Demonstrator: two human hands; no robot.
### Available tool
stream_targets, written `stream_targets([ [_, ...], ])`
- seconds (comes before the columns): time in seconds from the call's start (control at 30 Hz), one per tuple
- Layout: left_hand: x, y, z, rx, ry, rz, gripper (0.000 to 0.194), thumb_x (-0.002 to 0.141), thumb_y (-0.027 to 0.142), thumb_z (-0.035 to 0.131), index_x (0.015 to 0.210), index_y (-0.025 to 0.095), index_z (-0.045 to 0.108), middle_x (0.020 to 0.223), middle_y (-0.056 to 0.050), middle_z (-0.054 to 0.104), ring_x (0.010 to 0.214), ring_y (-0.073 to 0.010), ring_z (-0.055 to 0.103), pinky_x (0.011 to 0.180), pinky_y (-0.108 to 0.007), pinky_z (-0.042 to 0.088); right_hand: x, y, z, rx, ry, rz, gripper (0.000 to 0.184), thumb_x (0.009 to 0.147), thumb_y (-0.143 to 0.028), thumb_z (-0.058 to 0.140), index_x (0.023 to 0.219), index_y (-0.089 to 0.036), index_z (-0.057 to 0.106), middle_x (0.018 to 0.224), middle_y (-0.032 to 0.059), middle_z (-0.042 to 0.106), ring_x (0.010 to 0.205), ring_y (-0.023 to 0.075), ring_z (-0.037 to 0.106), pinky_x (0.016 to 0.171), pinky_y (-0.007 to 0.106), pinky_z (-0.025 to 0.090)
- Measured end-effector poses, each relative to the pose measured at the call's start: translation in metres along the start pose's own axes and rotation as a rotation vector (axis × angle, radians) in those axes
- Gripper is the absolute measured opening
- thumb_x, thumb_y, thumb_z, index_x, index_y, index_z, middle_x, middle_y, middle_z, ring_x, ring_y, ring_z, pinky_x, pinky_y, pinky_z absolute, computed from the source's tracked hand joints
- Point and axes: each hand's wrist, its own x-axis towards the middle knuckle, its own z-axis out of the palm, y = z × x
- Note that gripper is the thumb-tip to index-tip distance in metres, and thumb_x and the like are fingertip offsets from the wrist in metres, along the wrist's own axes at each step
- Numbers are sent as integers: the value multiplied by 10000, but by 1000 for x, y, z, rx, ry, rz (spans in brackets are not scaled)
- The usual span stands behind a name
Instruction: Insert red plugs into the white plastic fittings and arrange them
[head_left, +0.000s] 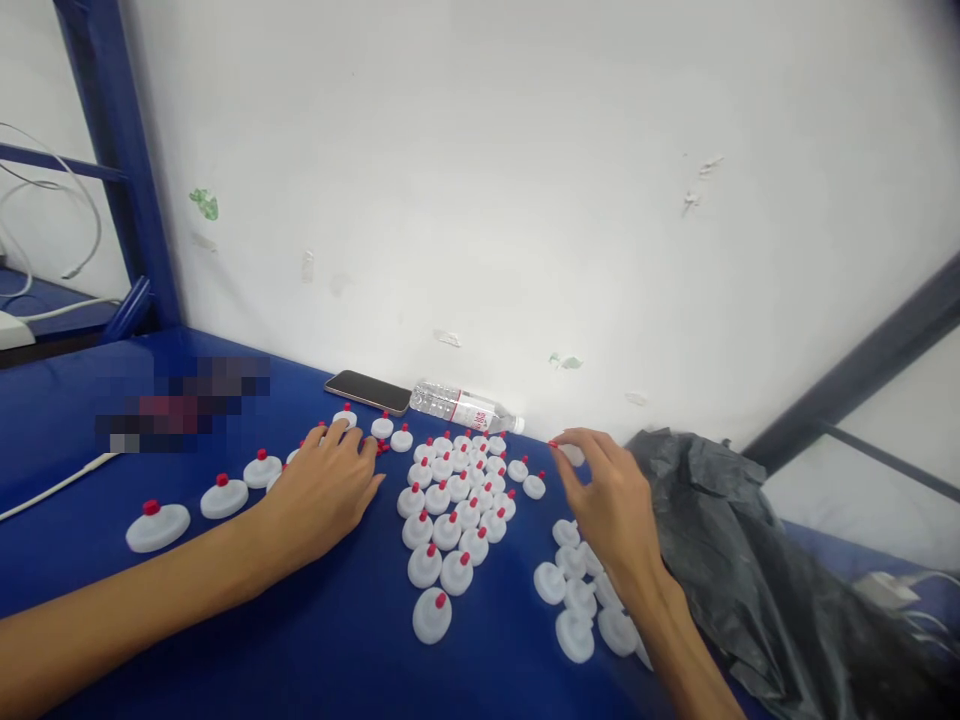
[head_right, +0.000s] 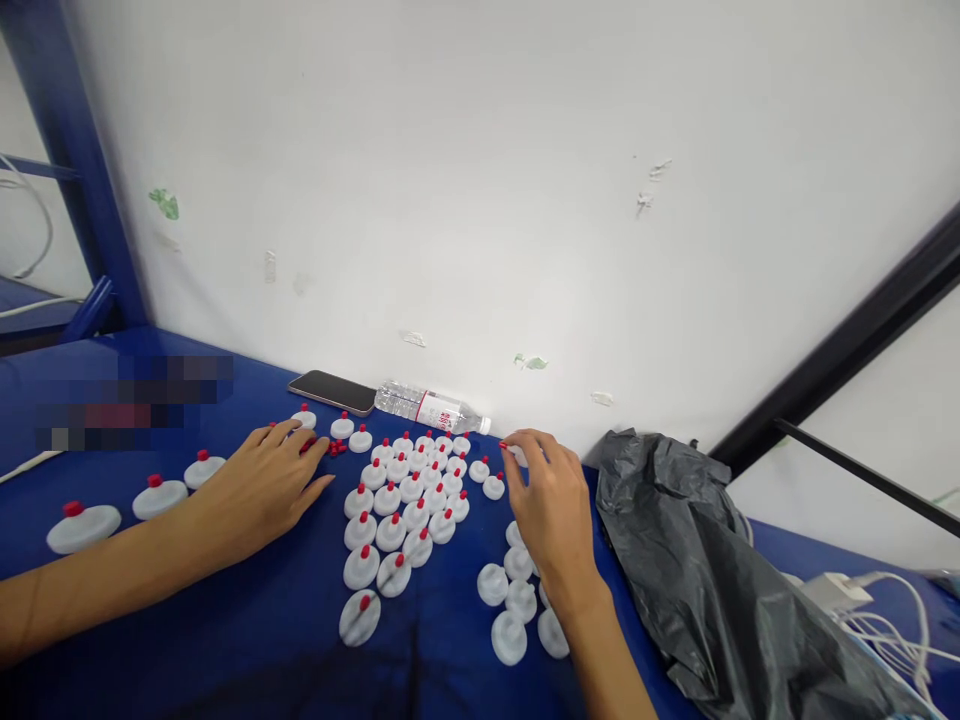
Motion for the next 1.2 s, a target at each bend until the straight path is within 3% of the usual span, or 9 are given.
stream_targets([
  [0.2,1,-1,3,8,-63,2,277,961,264,501,1032,61,677,1005,-225,671,1056,-427,585,864,-528,452,1,22,7,-90,-56,93,150,941,-308,558,1011,-229,665,1099,71,677,995,269,607,880,400,430],
  [0.33,4,-1,0,-11,-89,15,249,970,206,459,1019,87,672,986,-192,677,1011,-405,606,860,-529,446,-2,35,13,-121,-186,139,140,926,-301,562,959,-225,675,890,52,709,851,244,642,807,371,410],
  [0.43,4,-3,0,-36,-116,41,254,893,57,489,1064,103,671,1006,-163,682,1018,-379,610,865,-510,445,-6,41,19,-118,-296,176,100,902,-267,581,900,-226,672,731,13,711,719,212,661,749,344,399],
  [0.57,5,-6,-1,-85,-141,85,404,768,-66,523,1072,149,679,1033,-112,689,1035,-335,611,885,-474,434,-8,42,24,-75,-413,216,104,898,-263,585,896,-240,687,739,-1,755,725,214,702,716,325,416],
  [0.77,6,-9,8,-145,-136,119,284,822,-10,572,963,209,684,959,-58,698,948,-296,620,819,-425,396,-5,40,19,-26,-457,266,232,944,-318,518,1127,-243,639,826,4,780,767,215,718,692,308,432],
  [1.0,6,-10,17,-189,-116,127,150,914,122,590,828,215,671,838,-44,696,838,-278,617,710,-385,324,1,43,8,2,-505,332,241,944,-381,477,913,-250,677,756,17,749,712,228,681,671,323,413],
  [1.2,6,-8,18,-196,-67,126,94,905,165,631,826,211,653,824,-35,691,828,-279,608,705,-385,291,5,40,-9,203,-750,274,308,915,-522,526,924,-279,715,812,-8,760,778,193,696,711,286,473],
])
